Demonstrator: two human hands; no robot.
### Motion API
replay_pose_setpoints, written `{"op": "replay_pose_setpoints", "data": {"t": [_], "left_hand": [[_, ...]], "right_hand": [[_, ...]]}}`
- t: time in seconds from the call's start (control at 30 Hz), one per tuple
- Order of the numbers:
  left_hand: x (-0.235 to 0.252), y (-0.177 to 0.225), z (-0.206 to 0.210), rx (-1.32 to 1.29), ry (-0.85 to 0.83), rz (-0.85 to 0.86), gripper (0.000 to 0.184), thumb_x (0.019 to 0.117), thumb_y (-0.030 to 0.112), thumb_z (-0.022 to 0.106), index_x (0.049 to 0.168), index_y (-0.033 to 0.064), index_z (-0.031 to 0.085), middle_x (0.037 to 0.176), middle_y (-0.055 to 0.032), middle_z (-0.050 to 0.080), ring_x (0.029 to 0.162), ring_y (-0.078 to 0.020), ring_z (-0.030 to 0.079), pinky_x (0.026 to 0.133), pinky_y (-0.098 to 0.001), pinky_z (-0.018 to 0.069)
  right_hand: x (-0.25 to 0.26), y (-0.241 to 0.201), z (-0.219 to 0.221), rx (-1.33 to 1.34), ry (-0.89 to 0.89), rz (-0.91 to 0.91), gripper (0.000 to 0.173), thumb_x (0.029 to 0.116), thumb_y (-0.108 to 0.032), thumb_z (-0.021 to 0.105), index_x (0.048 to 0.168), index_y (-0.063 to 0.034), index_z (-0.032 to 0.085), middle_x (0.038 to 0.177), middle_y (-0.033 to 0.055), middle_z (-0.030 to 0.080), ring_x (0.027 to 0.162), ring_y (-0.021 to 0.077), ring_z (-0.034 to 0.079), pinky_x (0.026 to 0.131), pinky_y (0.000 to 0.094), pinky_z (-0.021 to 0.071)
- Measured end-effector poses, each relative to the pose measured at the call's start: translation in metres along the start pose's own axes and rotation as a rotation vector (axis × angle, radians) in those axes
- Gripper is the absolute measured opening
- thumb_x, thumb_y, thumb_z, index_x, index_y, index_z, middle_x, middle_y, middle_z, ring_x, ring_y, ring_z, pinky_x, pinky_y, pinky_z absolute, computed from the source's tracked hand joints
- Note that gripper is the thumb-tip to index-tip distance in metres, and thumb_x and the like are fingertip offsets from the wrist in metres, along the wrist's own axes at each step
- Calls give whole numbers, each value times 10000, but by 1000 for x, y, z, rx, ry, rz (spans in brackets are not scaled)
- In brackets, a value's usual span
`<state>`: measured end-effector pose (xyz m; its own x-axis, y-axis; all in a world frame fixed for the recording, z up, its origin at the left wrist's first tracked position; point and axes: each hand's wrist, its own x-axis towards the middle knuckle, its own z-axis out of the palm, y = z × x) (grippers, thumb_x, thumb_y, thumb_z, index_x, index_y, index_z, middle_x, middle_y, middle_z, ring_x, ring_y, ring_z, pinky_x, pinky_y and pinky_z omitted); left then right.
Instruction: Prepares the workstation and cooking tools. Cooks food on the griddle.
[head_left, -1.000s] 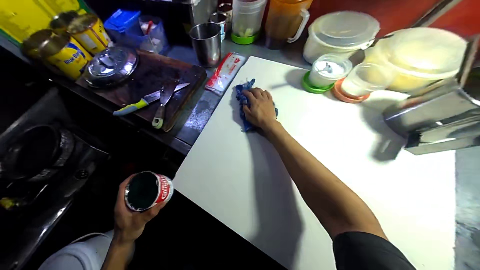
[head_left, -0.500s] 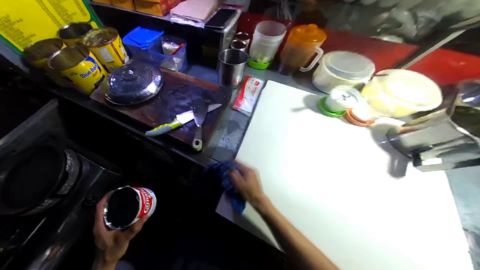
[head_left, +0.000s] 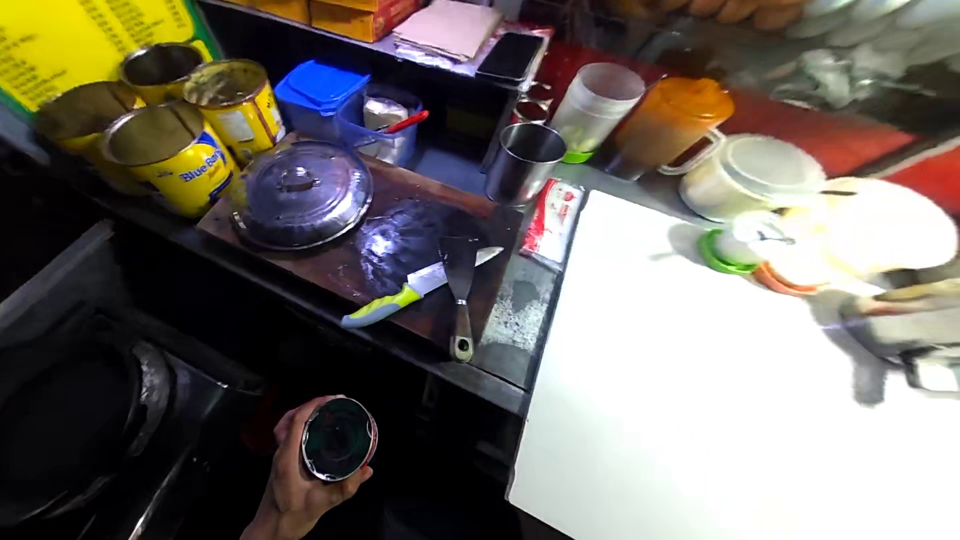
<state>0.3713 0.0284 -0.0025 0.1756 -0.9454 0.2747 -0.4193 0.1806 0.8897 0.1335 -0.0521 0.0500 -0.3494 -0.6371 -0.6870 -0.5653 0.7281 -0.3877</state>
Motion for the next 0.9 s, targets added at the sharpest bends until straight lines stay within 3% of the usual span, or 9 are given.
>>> {"op": "replay_pose_setpoints", "data": {"t": [0.13,0.2,0.27,0.33,0.43,0.57,0.73,0.83,0.9], "left_hand": [[40,26,35,-8,-153,191,882,742,722,764,1402,204,493,1320,48,651,1253,-12,546,1165,-321,293],[55,46,62,-25,-220,238,872,766,715,752,1406,187,485,1320,32,646,1244,-13,544,1166,-357,279],[69,68,95,-3,-275,273,866,770,721,737,1383,158,499,1300,3,647,1223,-27,550,1151,-388,276],[80,88,134,6,-300,318,872,757,711,745,1356,113,535,1266,-49,669,1196,-80,584,1128,-437,300],[94,111,199,-48,-334,354,877,765,684,699,1311,6,584,1205,-139,693,1127,-208,644,1051,-555,372],[124,131,269,-169,-385,265,836,711,407,855,1328,-77,564,1221,-210,685,1146,-315,657,1040,-647,359],[143,150,277,-128,-538,84,903,838,329,817,1542,-35,384,1556,-215,452,1455,-361,409,1165,-652,255],[120,128,232,-245,-432,252,412,964,181,675,1311,-35,627,1215,-172,707,1135,-270,672,1021,-498,478],[103,99,194,-219,-274,354,233,1022,180,590,1174,35,691,1018,-73,758,971,-146,715,939,-336,552]], "right_hand": [[34,91,31,188,-276,-187,455,1066,-190,541,1369,150,534,1354,373,569,1309,446,554,1147,546,397],[-1,118,22,243,-482,-447,362,1034,-198,575,1214,99,676,1152,267,706,1106,326,685,1019,496,515],[-37,114,-10,423,-332,-646,250,1011,-156,598,1078,28,752,1010,103,773,957,124,732,911,350,585],[-27,101,-51,529,70,-928,357,954,-256,697,1216,-16,662,1159,53,707,1100,52,649,971,286,544],[32,77,-117,374,234,-1175,979,868,-527,774,1542,20,320,1484,176,506,1362,121,508,1109,295,470],[82,56,-189,222,211,-1061,981,724,-453,877,1439,73,460,1312,145,653,1180,64,636,1006,248,539],[165,33,-230,109,419,-971,965,680,-539,819,1331,110,525,1075,189,690,919,171,665,811,385,564],[210,5,-254,39,451,-921,948,714,-488,807,1369,118,487,1116,286,671,968,335,671,856,541,541],[237,-12,-265,14,451,-914,934,734,-450,815,1384,124,469,1138,323,656,1018,406,662,894,594,524]]}}
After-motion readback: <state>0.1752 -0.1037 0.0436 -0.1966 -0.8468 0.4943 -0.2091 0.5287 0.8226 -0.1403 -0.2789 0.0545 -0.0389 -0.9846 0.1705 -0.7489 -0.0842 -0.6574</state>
